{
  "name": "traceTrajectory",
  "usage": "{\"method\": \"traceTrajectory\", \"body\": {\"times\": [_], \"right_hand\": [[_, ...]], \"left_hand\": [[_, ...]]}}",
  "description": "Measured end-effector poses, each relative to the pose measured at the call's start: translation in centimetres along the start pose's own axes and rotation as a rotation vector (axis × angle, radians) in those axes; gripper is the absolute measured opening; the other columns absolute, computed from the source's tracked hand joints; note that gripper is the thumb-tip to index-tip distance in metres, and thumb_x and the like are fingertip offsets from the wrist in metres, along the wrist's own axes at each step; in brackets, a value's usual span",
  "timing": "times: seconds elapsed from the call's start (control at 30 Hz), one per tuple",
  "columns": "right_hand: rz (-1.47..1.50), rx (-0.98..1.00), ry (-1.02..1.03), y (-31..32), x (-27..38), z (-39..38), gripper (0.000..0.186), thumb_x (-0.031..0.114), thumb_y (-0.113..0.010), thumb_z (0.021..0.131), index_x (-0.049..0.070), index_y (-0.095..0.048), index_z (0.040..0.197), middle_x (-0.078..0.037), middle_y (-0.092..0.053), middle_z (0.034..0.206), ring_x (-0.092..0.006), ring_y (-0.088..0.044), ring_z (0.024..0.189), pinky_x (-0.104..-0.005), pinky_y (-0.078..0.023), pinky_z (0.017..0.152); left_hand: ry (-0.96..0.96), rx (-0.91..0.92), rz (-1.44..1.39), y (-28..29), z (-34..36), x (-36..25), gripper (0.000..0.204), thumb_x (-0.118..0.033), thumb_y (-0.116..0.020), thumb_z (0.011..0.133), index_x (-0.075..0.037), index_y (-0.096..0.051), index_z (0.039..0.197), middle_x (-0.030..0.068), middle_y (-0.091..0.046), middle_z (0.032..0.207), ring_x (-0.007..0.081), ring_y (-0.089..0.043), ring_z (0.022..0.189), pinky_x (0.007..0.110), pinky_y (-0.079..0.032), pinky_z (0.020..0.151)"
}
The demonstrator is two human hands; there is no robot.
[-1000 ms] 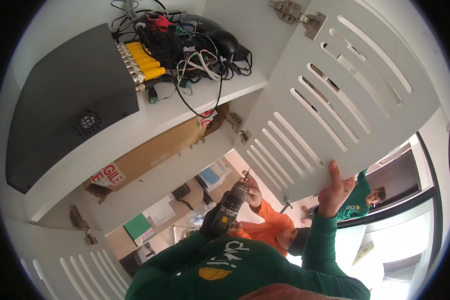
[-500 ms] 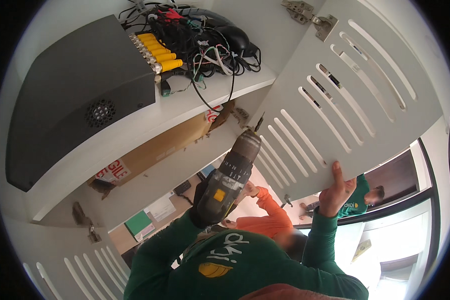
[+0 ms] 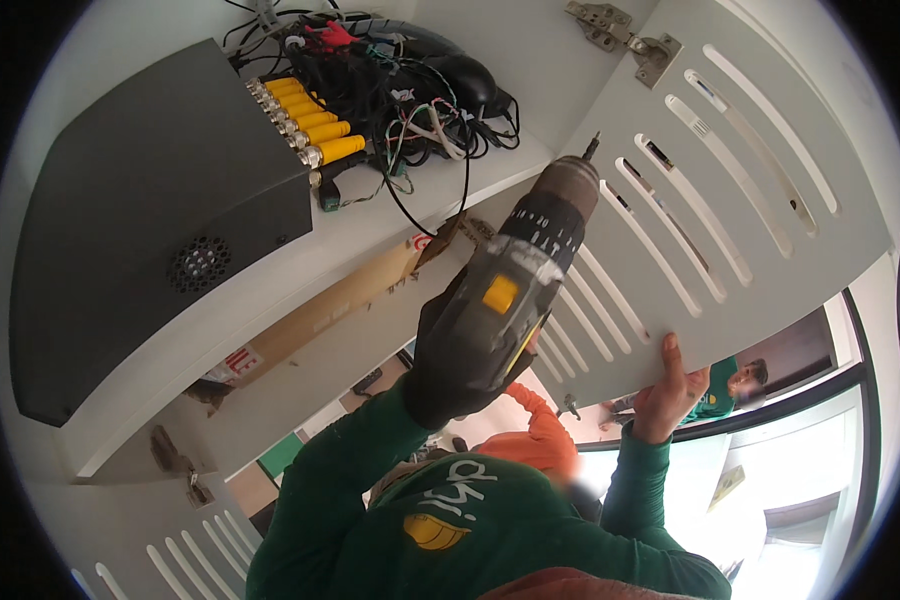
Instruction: The person carries a white cabinet door into an office and positions it against a wall cabinet. They use a power drill to secure the door hinges to the cabinet frame, repeatedly adjusting the door and drilling screws into the hinge mounts.
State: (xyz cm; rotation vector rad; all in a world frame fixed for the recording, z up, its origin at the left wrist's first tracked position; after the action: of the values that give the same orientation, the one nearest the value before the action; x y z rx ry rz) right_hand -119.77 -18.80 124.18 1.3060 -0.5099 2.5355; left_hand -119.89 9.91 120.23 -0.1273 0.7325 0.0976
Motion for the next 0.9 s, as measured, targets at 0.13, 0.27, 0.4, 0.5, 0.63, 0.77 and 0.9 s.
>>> {"method": "traceTrajectory", "body": {"times": [0.13, 0.27, 0.4, 0.5, 0.63, 0.77, 0.9], "right_hand": [[-0.003, -0.018, 0.009, 0.3, -0.3, -0.1, 0.025, 0.001, -0.067, 0.09, -0.004, -0.06, 0.114, -0.012, -0.069, 0.104, -0.0186, -0.068, 0.09, -0.0301, -0.054, 0.085], [0.01, -0.048, -0.012, 0.1, -0.1, -0.3, 0.025, 0.001, -0.07, 0.088, -0.004, -0.061, 0.111, -0.011, -0.069, 0.1, -0.0171, -0.067, 0.09, -0.0292, -0.051, 0.085], [-0.002, -0.056, -0.012, -0.1, 0.0, -0.4, 0.025, 0.001, -0.07, 0.087, -0.003, -0.062, 0.111, -0.011, -0.069, 0.101, -0.017, -0.066, 0.089, -0.0292, -0.05, 0.085], [-0.021, -0.066, -0.009, -0.2, 0.1, -0.5, 0.026, 0.001, -0.071, 0.087, -0.003, -0.061, 0.111, -0.011, -0.069, 0.103, -0.0176, -0.066, 0.09, -0.0296, -0.051, 0.085], [-0.009, -0.046, -0.026, 0.4, -0.4, -0.5, 0.03, 0.001, -0.071, 0.086, -0.003, -0.06, 0.113, -0.012, -0.068, 0.105, -0.0193, -0.067, 0.093, -0.031, -0.051, 0.088], [-0.022, -0.028, 0.001, 0.3, -0.4, -0.5, 0.027, 0.004, -0.069, 0.089, -0.002, -0.06, 0.114, -0.012, -0.07, 0.103, -0.0187, -0.069, 0.088, -0.0301, -0.055, 0.085], [-0.025, -0.032, 0.012, 0.2, -0.3, -0.6, 0.028, 0.005, -0.07, 0.089, -0.003, -0.06, 0.114, -0.012, -0.07, 0.103, -0.0187, -0.069, 0.088, -0.0304, -0.055, 0.085]], "left_hand": [[-0.111, -0.022, 0.169, -0.2, 2.2, -0.6, 0.044, -0.014, -0.078, 0.08, -0.002, -0.059, 0.118, 0.0134, -0.067, 0.109, 0.0288, -0.068, 0.094, 0.038, -0.056, 0.085], [-0.082, -0.039, 0.152, -0.1, 3.6, -0.9, 0.043, -0.016, -0.077, 0.082, -0.003, -0.059, 0.118, 0.0139, -0.066, 0.107, 0.0305, -0.068, 0.094, 0.039, -0.056, 0.086], [0.008, -0.069, 0.101, -0.2, 4.0, 0.1, 0.047, -0.018, -0.078, 0.083, -0.003, -0.057, 0.122, 0.0132, -0.064, 0.111, 0.0271, -0.066, 0.099, 0.037, -0.055, 0.088], [0.029, -0.035, 0.13, -0.2, 4.3, 0.8, 0.052, -0.018, -0.078, 0.086, -0.005, -0.052, 0.129, 0.0103, -0.06, 0.119, 0.0187, -0.063, 0.106, 0.032, -0.054, 0.091], [0.035, -0.028, 0.124, 0.1, 4.3, 1.1, 0.053, -0.019, -0.079, 0.086, -0.005, -0.052, 0.13, 0.0104, -0.061, 0.12, 0.0188, -0.063, 0.107, 0.032, -0.054, 0.091], [0.053, 0.0, 0.053, 0.0, 4.2, 1.3, 0.054, -0.021, -0.079, 0.086, -0.005, -0.052, 0.13, 0.0102, -0.06, 0.12, 0.0192, -0.063, 0.108, 0.032, -0.054, 0.092], [0.041, -0.011, 0.034, 0.1, 4.5, 0.8, 0.054, -0.022, -0.079, 0.086, -0.005, -0.053, 0.129, 0.0101, -0.061, 0.118, 0.0194, -0.063, 0.108, 0.032, -0.053, 0.092]]}}
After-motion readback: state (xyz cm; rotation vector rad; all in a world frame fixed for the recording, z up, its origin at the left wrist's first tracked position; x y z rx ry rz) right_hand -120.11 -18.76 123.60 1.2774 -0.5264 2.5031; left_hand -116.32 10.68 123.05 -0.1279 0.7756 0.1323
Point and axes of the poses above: each hand's wrist, its own z-axis towards the middle knuckle, its own y-axis out of the back of the hand, x = y × z, the point moved 4 cm from there along z, towards the middle knuckle
